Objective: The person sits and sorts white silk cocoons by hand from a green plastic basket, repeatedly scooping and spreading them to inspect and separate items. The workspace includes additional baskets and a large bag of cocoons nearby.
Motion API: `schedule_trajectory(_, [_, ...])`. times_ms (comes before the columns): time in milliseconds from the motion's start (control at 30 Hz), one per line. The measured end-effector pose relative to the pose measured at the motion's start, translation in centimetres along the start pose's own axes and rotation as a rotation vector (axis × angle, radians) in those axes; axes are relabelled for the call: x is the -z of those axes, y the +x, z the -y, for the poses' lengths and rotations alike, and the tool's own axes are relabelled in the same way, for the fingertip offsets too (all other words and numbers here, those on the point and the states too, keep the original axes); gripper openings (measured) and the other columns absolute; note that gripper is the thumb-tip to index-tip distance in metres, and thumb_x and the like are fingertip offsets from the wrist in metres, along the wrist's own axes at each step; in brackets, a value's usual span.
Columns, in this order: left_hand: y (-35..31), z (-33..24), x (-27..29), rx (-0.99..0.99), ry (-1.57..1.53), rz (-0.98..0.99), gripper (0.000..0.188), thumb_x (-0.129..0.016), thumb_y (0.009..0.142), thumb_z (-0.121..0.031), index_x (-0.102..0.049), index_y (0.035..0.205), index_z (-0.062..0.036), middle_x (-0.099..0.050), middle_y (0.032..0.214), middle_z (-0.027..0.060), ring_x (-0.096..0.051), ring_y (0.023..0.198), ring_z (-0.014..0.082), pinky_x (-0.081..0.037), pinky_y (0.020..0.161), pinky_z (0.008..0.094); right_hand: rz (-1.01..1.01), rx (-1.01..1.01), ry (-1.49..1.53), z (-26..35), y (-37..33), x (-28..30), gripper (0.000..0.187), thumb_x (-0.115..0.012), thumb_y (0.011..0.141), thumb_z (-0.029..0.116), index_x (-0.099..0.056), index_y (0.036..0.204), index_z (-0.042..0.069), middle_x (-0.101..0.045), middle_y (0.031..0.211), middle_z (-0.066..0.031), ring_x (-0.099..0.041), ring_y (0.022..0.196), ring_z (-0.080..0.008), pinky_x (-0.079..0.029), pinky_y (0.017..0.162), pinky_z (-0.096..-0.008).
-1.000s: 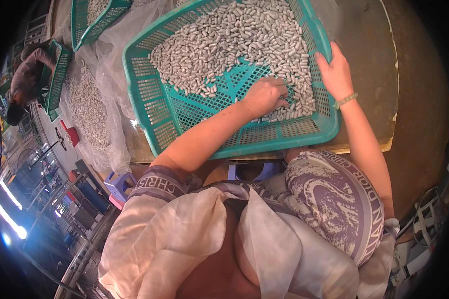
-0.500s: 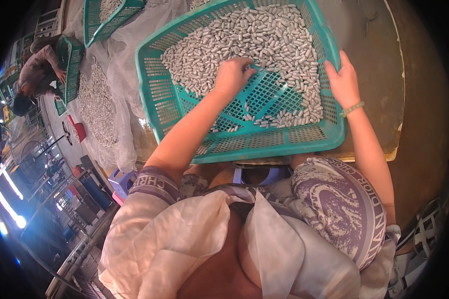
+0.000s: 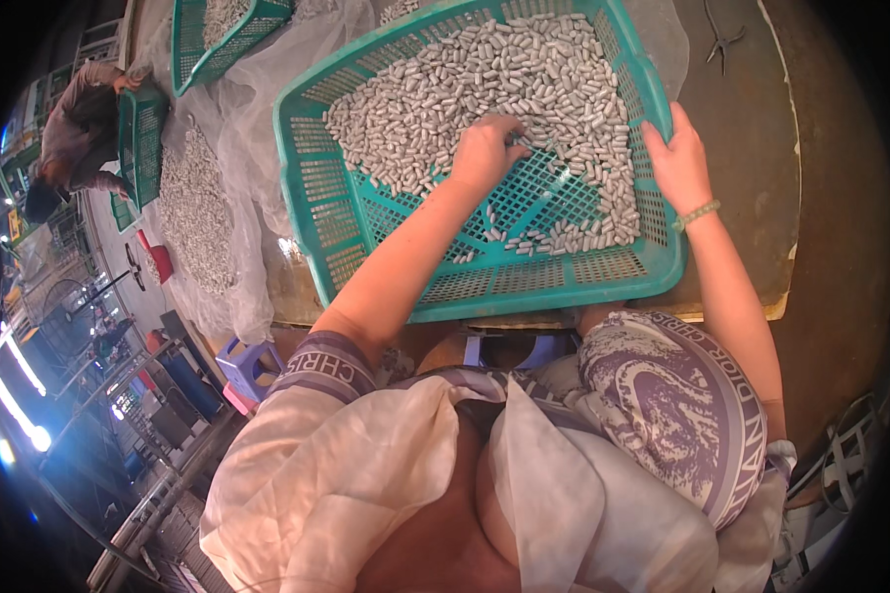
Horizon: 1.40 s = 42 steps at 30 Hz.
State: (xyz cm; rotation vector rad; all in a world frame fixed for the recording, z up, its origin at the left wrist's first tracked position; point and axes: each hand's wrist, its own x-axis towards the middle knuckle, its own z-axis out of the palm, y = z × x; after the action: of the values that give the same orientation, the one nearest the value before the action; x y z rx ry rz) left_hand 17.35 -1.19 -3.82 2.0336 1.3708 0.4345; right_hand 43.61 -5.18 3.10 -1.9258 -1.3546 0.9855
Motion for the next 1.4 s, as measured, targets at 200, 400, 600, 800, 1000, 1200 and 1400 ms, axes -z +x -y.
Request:
schedule_trajectory(200, [0.4,-0.3,0.9,-0.121,0.032,0.126,0.011,-0.068,0.069,-0.009,-0.062,0.077,-0.0044,-0.060,0.077,0.0116,-0.061,0.075,0.0305,-0.050,0.067,0.0398,-0.024,0.010,0.000,-1.0,0.2,-0.3,0.036,-0.057,0.085,0.021,-0.051,0.111,-0.004,-0.063,0.090,-0.0204,-0.061,0.083,-0.0325,-0.046,0.073,-0.0367])
schedule_trajectory(400, [0.8,0.0,0.8,-0.170,0.249,0.188,0.011,-0.063,0.069,-0.008,-0.059,0.078,-0.0056,-0.060,0.083,0.0125,-0.061,0.076,0.0312,-0.051,0.069,0.0397,-0.042,0.047,-0.017,-1.4,0.2,-0.5,0.040,-0.058,0.085,0.021,-0.049,0.113,-0.005,-0.063,0.090,-0.0210,-0.062,0.083,-0.0326,-0.046,0.074,-0.0364])
schedule_trajectory(600, [0.8,1.8,0.7,-0.290,0.173,0.135,0.017,-0.060,0.067,-0.006,-0.062,0.084,-0.0053,-0.062,0.081,0.0143,-0.062,0.066,0.0303,-0.052,0.064,0.0390,-0.037,0.033,-0.023,-1.0,0.3,-0.7,0.042,-0.058,0.085,0.021,-0.048,0.115,-0.006,-0.063,0.092,-0.0206,-0.061,0.084,-0.0313,-0.046,0.075,-0.0358])
schedule_trajectory(800, [1.3,1.8,5.9,0.435,-1.036,0.683,0.011,-0.061,0.077,-0.006,-0.061,0.087,-0.0007,-0.061,0.075,0.0038,-0.059,0.063,0.0130,-0.048,0.058,0.0253,-0.063,0.060,-0.015,-1.5,0.2,-0.4,0.037,-0.058,0.085,0.022,-0.051,0.110,-0.004,-0.063,0.089,-0.0183,-0.061,0.080,-0.0298,-0.046,0.073,-0.0357])
schedule_trajectory(1000, [-2.2,0.9,7.1,0.114,-0.394,0.849,0.013,-0.067,0.073,-0.010,-0.064,0.085,-0.0043,-0.061,0.073,0.0042,-0.060,0.066,0.0144,-0.049,0.062,0.0278,-0.018,0.008,-0.016,-1.1,0.2,-0.4,0.036,-0.058,0.085,0.023,-0.052,0.109,-0.003,-0.064,0.087,-0.0181,-0.061,0.077,-0.0288,-0.046,0.072,-0.0356])
schedule_trajectory(1200, [-4.7,1.5,5.3,-0.432,0.079,0.679,0.017,-0.069,0.068,-0.009,-0.065,0.084,-0.0070,-0.060,0.081,0.0081,-0.061,0.072,0.0241,-0.049,0.065,0.0347,-0.009,-0.009,0.033,-0.9,0.2,-0.3,0.034,-0.057,0.085,0.022,-0.052,0.109,-0.002,-0.063,0.087,-0.0180,-0.061,0.077,-0.0287,-0.046,0.072,-0.0351])
schedule_trajectory(1400, [-4.8,1.7,6.0,-0.212,-0.191,0.729,0.016,-0.066,0.068,-0.005,-0.060,0.083,-0.0031,-0.059,0.081,0.0087,-0.060,0.072,0.0255,-0.049,0.065,0.0337,0.002,-0.005,0.043,-0.8,0.2,-0.4,0.034,-0.057,0.085,0.023,-0.051,0.108,-0.002,-0.063,0.087,-0.0174,-0.061,0.077,-0.0271,-0.046,0.071,-0.0346])
